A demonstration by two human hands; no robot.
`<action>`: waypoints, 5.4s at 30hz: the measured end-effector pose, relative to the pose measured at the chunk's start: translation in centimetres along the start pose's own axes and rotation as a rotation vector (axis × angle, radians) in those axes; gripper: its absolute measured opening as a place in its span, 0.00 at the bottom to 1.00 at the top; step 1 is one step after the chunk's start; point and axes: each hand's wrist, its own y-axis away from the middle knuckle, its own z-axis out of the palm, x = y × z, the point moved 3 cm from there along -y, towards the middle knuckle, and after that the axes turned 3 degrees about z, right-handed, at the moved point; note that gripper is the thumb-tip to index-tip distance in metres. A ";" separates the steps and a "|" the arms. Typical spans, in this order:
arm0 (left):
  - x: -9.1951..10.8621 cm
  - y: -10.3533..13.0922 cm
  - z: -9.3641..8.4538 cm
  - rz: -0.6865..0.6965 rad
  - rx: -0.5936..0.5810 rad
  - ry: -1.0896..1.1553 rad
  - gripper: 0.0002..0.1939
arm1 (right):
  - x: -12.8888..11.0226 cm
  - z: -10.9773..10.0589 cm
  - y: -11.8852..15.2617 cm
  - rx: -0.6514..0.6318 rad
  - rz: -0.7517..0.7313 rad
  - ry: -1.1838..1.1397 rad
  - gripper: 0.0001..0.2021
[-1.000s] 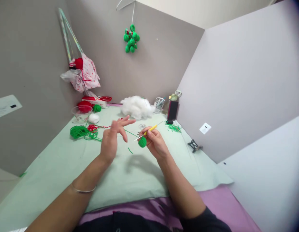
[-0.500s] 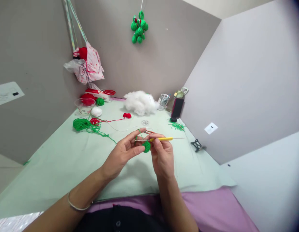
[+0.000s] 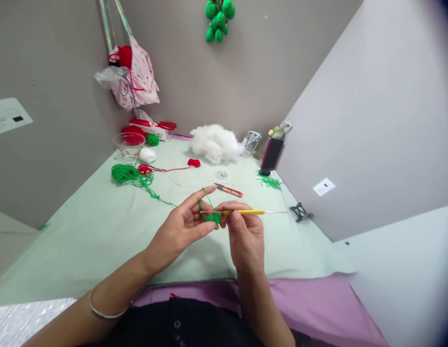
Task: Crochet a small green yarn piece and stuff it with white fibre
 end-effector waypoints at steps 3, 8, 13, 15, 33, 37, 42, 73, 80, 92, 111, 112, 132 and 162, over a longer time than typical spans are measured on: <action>0.1 0.2 -0.1 0.007 0.037 -0.015 0.30 | -0.1 0.0 0.2 0.028 -0.007 0.027 0.07; 0.4 0.6 -0.1 0.028 0.093 -0.008 0.31 | 0.2 0.4 0.4 0.073 0.008 -0.005 0.08; 0.5 0.8 -0.4 0.046 0.134 -0.038 0.35 | 0.3 1.0 0.4 0.072 0.020 -0.044 0.08; 0.5 0.8 -0.4 0.053 0.128 -0.042 0.37 | 0.3 1.1 0.5 0.071 0.019 -0.048 0.08; 0.3 1.0 -0.7 -0.002 0.149 -0.090 0.32 | -0.3 0.4 0.9 0.017 -0.082 -0.015 0.09; 0.3 0.9 -0.7 0.006 0.161 -0.136 0.31 | -0.9 0.3 1.4 -0.015 -0.170 0.078 0.09; 0.5 1.1 -0.7 0.076 0.215 -0.296 0.27 | -1.4 0.5 2.3 -0.007 -0.344 0.396 0.12; -0.4 0.8 0.5 -0.096 0.175 0.115 0.27 | -0.6 0.6 1.9 0.031 -0.356 0.330 0.10; -0.3 0.5 0.2 -0.278 0.095 0.225 0.32 | -0.5 -0.3 1.5 0.047 -0.230 0.153 0.08; -0.6 0.9 0.6 -0.099 0.092 0.121 0.27 | 0.0 -0.7 0.9 -0.032 -0.098 0.081 0.08; -1.0 0.3 0.3 -0.256 0.215 0.345 0.19 | -0.7 0.2 2.3 0.115 -0.526 0.597 0.14; -0.8 0.2 0.2 -0.204 0.251 0.317 0.19 | -0.8 0.2 2.1 0.123 -0.468 0.527 0.13; -1.1 0.9 0.6 -0.122 0.152 0.094 0.22 | 0.6 -0.3 1.1 0.087 -0.156 0.270 0.08; 0.0 1.4 -0.5 0.077 0.167 -0.370 0.18 | -1.8 0.0 2.2 -0.046 -0.447 0.547 0.13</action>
